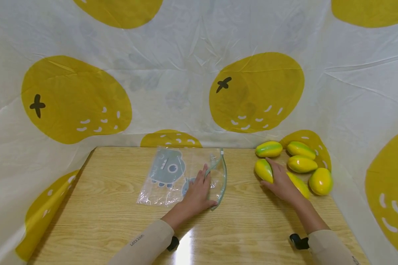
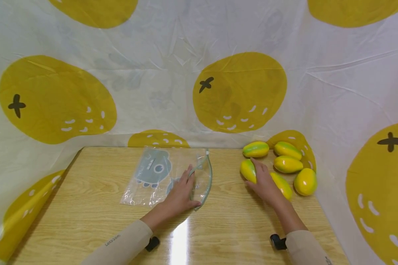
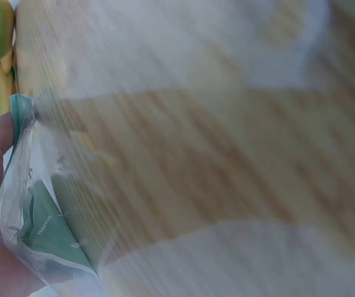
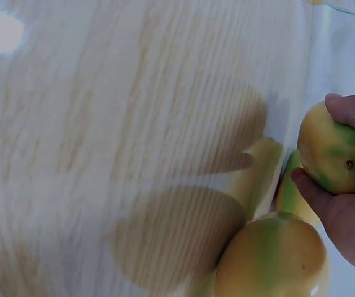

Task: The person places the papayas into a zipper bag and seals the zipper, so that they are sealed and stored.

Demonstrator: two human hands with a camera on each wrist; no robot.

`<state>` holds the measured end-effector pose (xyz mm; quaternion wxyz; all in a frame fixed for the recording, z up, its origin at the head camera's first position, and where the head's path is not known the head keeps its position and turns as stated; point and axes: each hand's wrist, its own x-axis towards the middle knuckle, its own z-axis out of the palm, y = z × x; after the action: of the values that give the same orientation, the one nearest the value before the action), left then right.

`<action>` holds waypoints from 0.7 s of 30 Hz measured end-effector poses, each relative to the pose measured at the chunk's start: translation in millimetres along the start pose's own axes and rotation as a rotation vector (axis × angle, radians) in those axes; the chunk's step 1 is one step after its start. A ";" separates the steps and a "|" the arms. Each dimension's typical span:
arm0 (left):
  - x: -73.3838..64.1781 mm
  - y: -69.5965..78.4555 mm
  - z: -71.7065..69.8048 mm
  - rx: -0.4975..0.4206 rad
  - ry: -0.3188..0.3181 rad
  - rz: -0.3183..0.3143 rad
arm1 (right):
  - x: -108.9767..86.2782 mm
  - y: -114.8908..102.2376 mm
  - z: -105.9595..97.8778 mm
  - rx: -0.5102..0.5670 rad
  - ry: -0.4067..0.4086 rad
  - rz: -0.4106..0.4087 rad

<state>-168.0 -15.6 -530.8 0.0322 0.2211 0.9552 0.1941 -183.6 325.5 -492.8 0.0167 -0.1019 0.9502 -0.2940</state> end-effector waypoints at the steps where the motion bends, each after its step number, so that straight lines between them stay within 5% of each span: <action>1: 0.0 0.0 0.0 0.002 0.002 0.001 | 0.4 -0.8 -0.6 0.007 -0.004 -0.005; 13: -0.6 1.3 -1.6 0.017 0.001 0.005 | 5.8 -12.4 -4.1 0.047 -0.044 -0.043; 21: -0.6 0.5 -1.3 0.003 0.005 0.010 | 7.9 -25.7 -0.5 0.003 -0.028 -0.139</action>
<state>-167.4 -15.9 -529.5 0.0287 0.2254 0.9544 0.1935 -186.7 303.4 -477.7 0.0097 -0.1718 0.9400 -0.2946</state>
